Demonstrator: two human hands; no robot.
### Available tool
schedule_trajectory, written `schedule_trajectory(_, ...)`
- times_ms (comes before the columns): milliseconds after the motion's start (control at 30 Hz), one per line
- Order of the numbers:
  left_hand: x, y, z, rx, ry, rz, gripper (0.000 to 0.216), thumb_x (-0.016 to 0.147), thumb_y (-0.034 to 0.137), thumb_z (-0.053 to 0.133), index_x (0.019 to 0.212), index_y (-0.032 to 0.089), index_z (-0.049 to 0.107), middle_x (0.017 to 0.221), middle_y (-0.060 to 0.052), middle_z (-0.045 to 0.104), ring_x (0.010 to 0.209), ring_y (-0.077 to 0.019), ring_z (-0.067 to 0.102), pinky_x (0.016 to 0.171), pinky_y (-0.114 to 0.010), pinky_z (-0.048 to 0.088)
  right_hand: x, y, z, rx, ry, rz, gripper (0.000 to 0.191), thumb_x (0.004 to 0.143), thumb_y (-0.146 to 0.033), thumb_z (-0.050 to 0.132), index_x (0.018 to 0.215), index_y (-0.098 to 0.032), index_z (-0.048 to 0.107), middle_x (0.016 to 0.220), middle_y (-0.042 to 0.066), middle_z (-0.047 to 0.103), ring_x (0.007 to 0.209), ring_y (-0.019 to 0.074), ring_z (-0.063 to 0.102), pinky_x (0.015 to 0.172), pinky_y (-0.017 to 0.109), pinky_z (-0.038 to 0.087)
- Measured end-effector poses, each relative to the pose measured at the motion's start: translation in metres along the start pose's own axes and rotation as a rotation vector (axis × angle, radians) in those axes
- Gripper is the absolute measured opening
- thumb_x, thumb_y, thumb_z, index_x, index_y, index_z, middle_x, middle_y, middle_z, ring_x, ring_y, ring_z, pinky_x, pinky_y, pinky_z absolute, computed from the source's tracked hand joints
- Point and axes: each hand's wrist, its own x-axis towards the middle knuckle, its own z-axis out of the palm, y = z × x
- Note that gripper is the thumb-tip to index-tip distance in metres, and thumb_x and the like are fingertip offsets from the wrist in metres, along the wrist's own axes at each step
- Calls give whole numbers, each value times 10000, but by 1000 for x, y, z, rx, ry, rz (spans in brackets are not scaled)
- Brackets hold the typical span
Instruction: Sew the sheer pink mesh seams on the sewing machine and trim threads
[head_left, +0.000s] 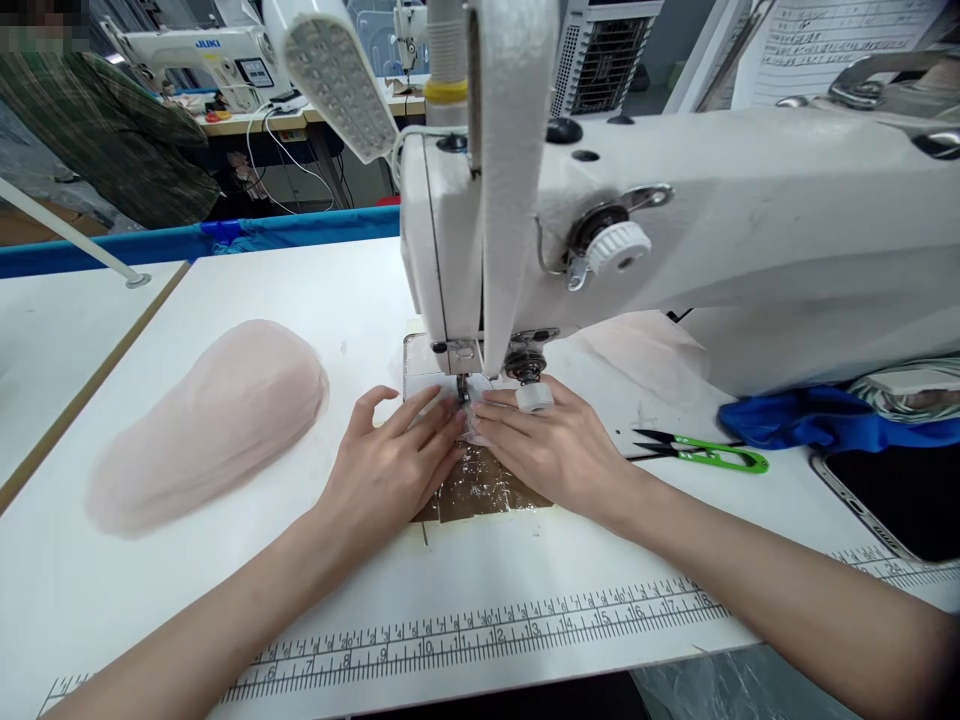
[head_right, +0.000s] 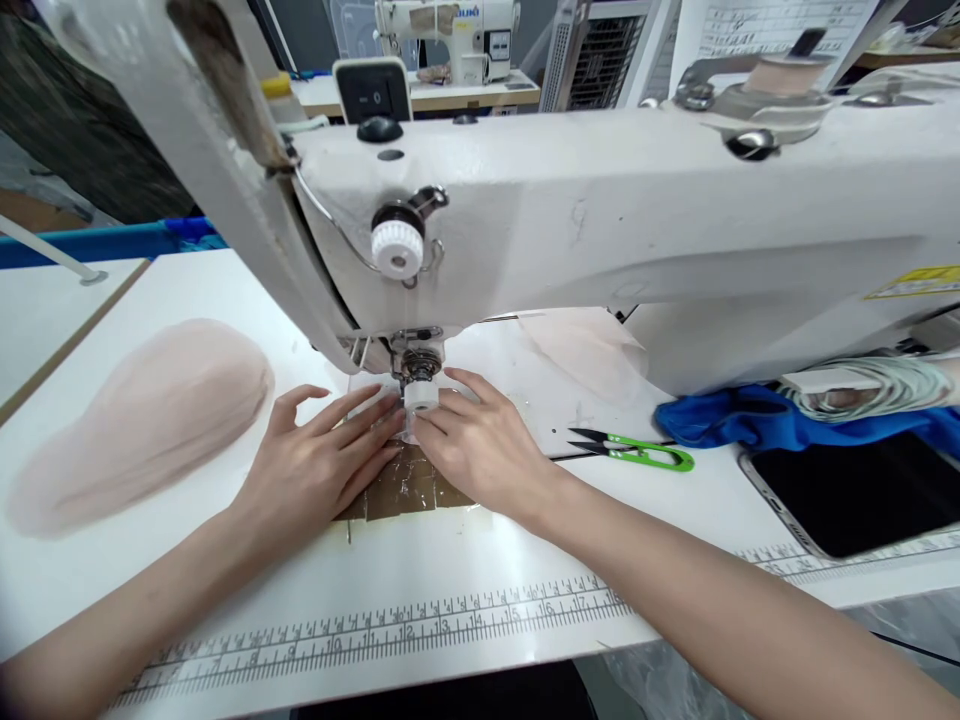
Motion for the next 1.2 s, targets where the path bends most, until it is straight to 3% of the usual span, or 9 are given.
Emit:
schedule_trajectory(333,-4,6,-5,-51,21,-4,202,944,184,517,1062,120,668,1021,-52,741,1011,-195,677,938,-429,350,-5,-2,-1,41,10,-3,188,933,-152,531,941,-164,718,1010,29,744,845,146,684,946,362,470)
schedule_trajectory(800,-5,2,-2,-129,17,9,209,911,136,522,1045,107,680,1050,-97,730,1001,-222,679,1050,-467,332,-1,0,-4,57,10,0,192,928,-139,521,931,-162,711,950,18,753,786,140,674,945,345,443)
schedule_trajectory(1000,0,2,1,-203,-83,-178,268,902,143,504,1148,157,609,983,-52,693,896,-196,635,993,-457,361,1,-3,-1,184,-65,194,243,907,-127,470,1030,-177,673,768,14,720,767,167,653,900,367,451)
schedule_trajectory(1100,2,1,4,-246,-118,-242,201,896,158,513,1062,174,626,867,-30,633,837,-187,586,968,-439,377,1,-6,0,244,-139,289,327,878,-120,483,1163,-182,632,803,30,704,821,189,641,866,374,452)
schedule_trajectory(1200,2,0,5,-227,-49,-209,134,902,162,516,915,200,643,839,-24,624,812,-182,567,940,-429,390,1,-7,0,269,-139,315,292,878,-112,505,1104,-196,670,827,18,689,791,170,623,863,353,436)
